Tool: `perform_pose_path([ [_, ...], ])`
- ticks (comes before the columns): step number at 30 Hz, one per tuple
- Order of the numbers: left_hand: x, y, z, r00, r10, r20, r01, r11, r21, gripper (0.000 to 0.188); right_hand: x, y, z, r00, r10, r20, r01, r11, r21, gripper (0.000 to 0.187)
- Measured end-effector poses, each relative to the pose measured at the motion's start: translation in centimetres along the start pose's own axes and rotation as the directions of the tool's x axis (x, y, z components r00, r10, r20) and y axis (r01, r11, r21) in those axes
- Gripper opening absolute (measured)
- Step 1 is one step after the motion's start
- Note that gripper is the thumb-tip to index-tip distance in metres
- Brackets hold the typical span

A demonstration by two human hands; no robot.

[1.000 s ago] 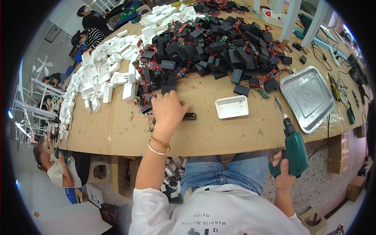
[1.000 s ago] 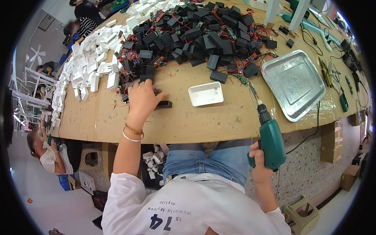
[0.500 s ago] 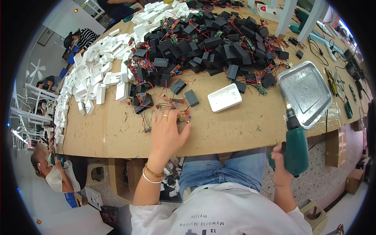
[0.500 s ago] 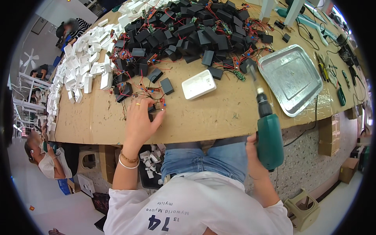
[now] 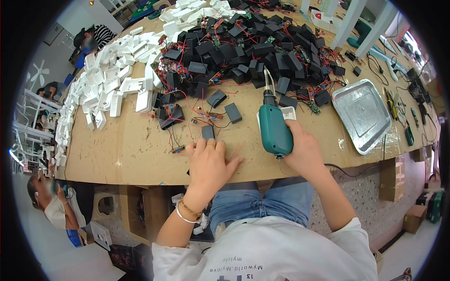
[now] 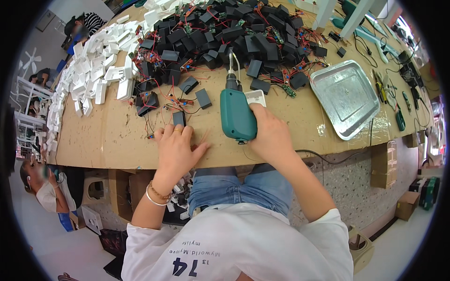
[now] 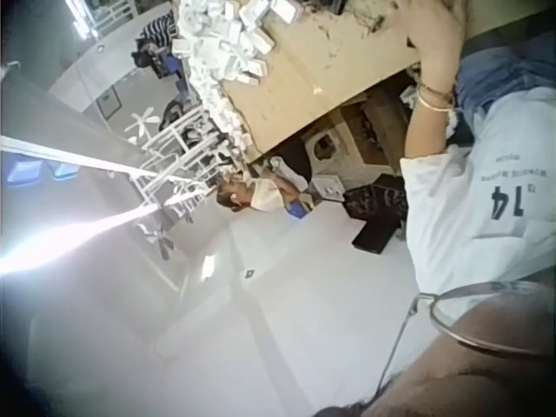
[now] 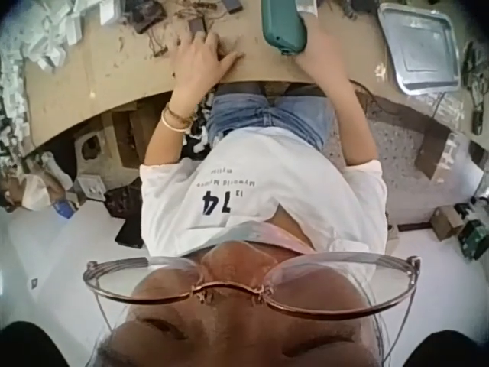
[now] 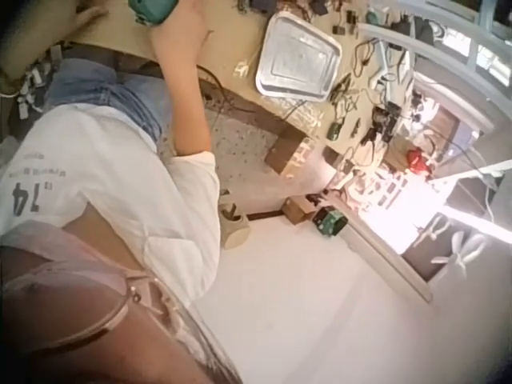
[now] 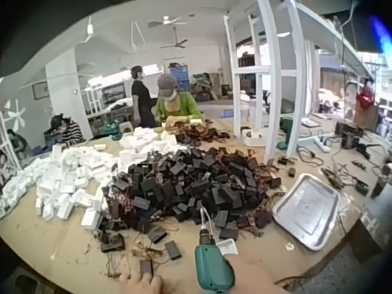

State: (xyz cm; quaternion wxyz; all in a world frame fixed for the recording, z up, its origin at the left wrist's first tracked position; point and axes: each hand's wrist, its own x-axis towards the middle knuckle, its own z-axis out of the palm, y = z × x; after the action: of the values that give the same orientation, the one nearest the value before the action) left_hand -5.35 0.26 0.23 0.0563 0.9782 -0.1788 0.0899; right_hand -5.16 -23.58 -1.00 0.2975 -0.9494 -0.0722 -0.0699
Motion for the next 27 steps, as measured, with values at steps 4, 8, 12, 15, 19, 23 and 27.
perform_pose_path([
  [4,-0.1,0.2,2.3,0.982,0.045,-0.185,-0.052,0.998,-0.034,0.025,-1.8,-0.7,-1.0,1.000,0.006,0.008,-0.007,0.999,0.046,0.062],
  [8,0.0,-0.1,3.4,0.967,0.091,-0.238,-0.127,0.982,-0.142,0.014,-3.4,-1.1,-2.1,0.995,0.061,0.081,-0.072,0.988,0.134,0.058],
  [12,0.3,0.7,3.6,0.946,0.013,-0.324,-0.119,0.944,-0.309,0.007,-4.5,-0.8,-2.4,0.995,0.053,0.086,-0.062,0.992,0.109,0.056],
  [15,0.6,1.2,3.5,0.924,-0.042,-0.381,-0.115,0.918,-0.379,0.008,-5.6,-0.2,-2.5,0.992,-0.056,-0.112,0.070,0.990,0.123,0.050],
  [19,0.3,1.3,4.1,0.963,-0.104,-0.250,0.014,0.942,-0.336,0.009,-4.7,0.1,-1.7,0.928,0.172,-0.332,-0.096,0.968,0.233,0.047],
  [23,0.7,1.3,4.2,0.983,-0.141,-0.118,0.060,0.853,-0.518,0.012,-1.5,-0.2,-1.8,0.912,0.222,-0.346,-0.200,0.975,0.099,0.055],
  [27,0.7,1.3,4.2,0.974,-0.009,-0.226,-0.100,0.879,-0.466,0.019,-1.6,0.5,-0.8,0.931,0.202,-0.305,-0.198,0.979,0.043,0.060],
])
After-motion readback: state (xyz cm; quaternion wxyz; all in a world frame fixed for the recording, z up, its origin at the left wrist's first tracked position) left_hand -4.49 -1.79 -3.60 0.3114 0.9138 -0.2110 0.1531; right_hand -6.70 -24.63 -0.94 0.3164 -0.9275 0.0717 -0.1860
